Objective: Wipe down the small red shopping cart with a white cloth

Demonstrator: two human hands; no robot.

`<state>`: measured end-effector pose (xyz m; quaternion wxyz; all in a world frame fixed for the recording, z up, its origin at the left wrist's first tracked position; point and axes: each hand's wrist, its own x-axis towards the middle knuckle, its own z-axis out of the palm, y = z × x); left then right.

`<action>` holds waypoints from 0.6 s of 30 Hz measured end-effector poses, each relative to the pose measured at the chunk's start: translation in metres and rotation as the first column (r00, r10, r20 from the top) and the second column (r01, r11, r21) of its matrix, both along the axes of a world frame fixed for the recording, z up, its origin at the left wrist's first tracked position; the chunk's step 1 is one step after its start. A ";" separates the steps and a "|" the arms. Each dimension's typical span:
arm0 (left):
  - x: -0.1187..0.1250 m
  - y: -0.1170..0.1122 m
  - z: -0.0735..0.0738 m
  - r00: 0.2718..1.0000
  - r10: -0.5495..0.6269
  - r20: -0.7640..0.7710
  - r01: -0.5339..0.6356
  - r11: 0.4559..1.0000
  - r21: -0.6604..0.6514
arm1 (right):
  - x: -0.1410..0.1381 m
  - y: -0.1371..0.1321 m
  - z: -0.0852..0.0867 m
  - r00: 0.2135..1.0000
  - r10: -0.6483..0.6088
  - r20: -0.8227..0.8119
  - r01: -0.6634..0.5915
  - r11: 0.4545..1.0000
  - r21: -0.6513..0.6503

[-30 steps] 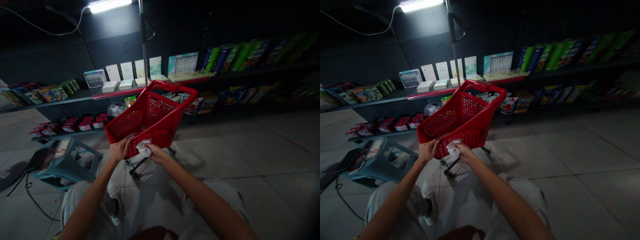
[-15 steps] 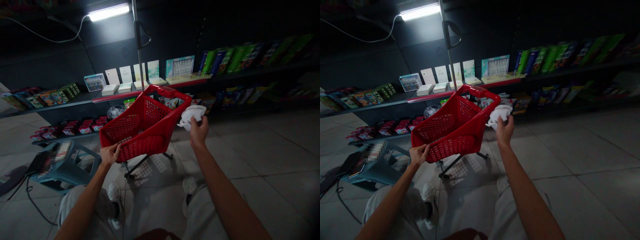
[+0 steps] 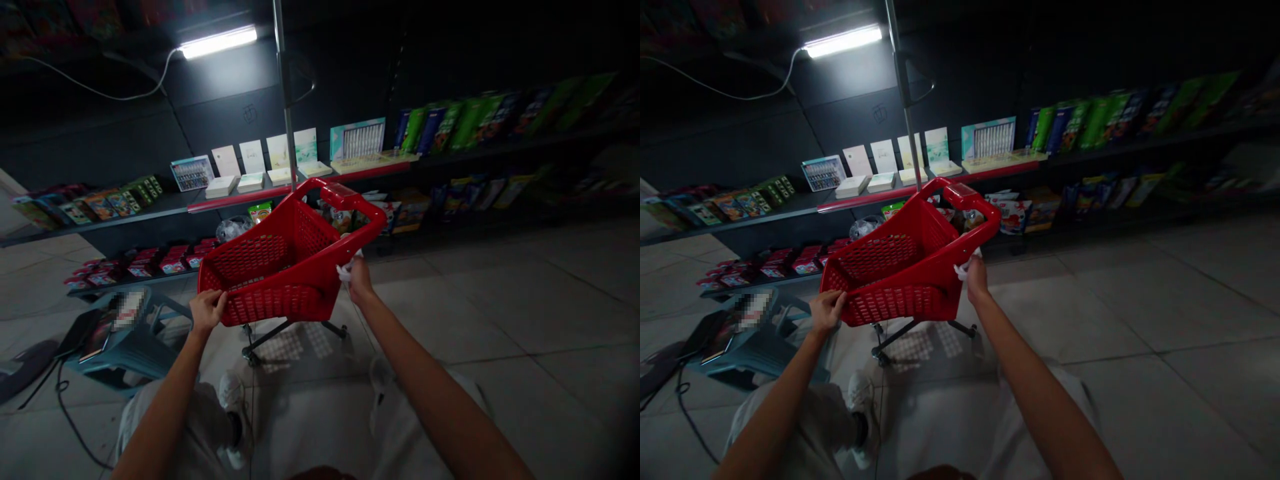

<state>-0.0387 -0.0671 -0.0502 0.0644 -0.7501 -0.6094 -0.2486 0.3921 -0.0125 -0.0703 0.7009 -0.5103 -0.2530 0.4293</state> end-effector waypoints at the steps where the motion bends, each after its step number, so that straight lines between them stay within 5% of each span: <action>1: -0.001 0.002 0.001 1.000 0.014 0.012 -0.015 0.999 0.034 | -0.005 -0.002 -0.001 1.000 0.020 -0.016 -0.020 1.000 -0.018; 5: 0.001 0.009 0.004 1.000 0.027 0.006 -0.027 0.994 0.102 | -0.011 -0.008 0.000 0.998 0.054 -0.025 -0.055 0.997 -0.045; 11: 0.014 0.019 0.002 0.958 0.288 0.006 -0.286 0.952 0.108 | -0.012 -0.013 0.002 0.998 0.055 -0.015 -0.055 0.998 -0.042; 15: 0.026 0.031 0.002 0.950 0.291 0.115 -0.300 0.951 0.072 | -0.016 -0.013 0.000 0.997 0.072 0.022 -0.071 0.997 -0.042; 18: 0.038 0.034 0.002 0.976 0.166 0.143 -0.178 0.981 0.077 | -0.020 -0.013 -0.001 0.999 0.054 -0.009 -0.055 0.994 -0.090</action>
